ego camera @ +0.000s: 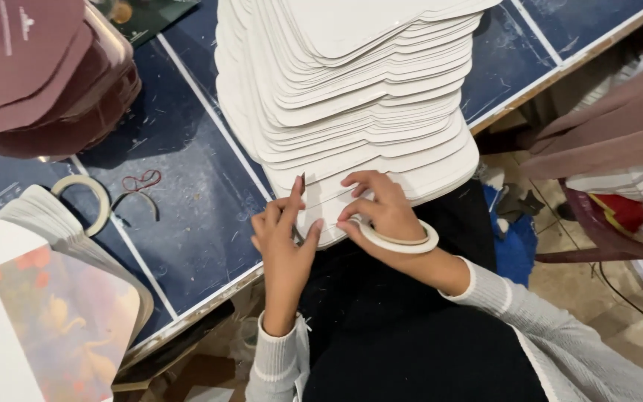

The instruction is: Applying double-sided tape to the edges of paper cards in a repetitive assembly process.

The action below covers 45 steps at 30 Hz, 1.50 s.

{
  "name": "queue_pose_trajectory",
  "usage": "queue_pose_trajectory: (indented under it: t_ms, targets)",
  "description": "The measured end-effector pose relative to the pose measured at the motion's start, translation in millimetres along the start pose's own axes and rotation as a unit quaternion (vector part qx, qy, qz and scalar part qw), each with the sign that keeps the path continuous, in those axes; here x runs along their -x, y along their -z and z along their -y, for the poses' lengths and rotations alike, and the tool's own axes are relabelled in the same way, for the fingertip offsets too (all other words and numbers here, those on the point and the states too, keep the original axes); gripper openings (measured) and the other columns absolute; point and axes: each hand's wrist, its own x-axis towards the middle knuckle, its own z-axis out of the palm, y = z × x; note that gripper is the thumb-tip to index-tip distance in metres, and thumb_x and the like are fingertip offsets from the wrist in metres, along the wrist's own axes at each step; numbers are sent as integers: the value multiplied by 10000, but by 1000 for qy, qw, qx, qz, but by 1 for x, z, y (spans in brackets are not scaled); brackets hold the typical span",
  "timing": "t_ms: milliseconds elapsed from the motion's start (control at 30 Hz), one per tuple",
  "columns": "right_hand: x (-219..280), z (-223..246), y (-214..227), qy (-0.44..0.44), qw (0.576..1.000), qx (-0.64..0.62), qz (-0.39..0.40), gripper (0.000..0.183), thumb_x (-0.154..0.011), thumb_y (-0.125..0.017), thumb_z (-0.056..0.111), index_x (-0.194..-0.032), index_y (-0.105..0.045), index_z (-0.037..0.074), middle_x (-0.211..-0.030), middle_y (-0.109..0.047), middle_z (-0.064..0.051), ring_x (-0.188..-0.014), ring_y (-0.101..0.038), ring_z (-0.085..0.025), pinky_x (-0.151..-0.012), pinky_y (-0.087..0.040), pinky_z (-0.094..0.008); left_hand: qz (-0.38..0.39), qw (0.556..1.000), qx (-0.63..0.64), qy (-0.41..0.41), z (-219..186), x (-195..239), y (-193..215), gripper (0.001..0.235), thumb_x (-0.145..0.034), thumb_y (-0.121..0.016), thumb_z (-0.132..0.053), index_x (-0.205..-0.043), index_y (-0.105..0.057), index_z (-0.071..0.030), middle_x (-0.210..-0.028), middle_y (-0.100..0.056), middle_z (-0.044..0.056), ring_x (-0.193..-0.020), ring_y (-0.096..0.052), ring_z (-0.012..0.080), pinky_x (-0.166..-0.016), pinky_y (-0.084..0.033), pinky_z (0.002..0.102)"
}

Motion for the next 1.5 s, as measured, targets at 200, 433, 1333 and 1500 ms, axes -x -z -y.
queue_pose_trajectory:
  t_ms: [200, 433, 1333, 1500]
  targets:
    - [-2, 4, -3, 17, 995, 95, 24, 87, -916, -821, 174, -885, -768, 112, -1308, -661, -100, -1032, -683, -302, -838, -518, -437, 1, 1000, 13, 9, -1, -1, -8, 788, -909, -876, -241, -1632, -571, -171, -1182, -586, 113, -1086, -379, 325, -949, -229, 491]
    - [-5, -27, 84, -246, 952, -163, -86, 437, -960, -777, 72, -1375, -663, -2, -1136, -685, -161, -911, -741, -202, -879, -570, -283, 13, 1000, -10, 11, 0, -2, -9, 775, -900, -882, -225, -1620, -599, -206, -1211, -573, 130, -1095, -375, 338, -957, -236, 495]
    - [-5, -15, 7, -37, 993, 77, 83, 124, -898, -849, 214, -874, -759, 133, -1162, -703, -8, -985, -717, -263, -868, -554, -403, 18, 999, 32, 16, 3, -2, -9, 822, -893, -890, -248, -1642, -558, -175, -1188, -612, 106, -1120, -366, 328, -973, -208, 506]
    - [-9, -16, 58, -74, 996, 15, 44, 149, -959, -795, 232, -977, -795, 84, -1344, -635, -113, -1008, -738, -365, -906, -608, -465, 8, 1000, -5, 18, 4, -4, -13, 816, -889, -893, -287, -1637, -575, -210, -1177, -592, 82, -1108, -367, 309, -964, -215, 497]
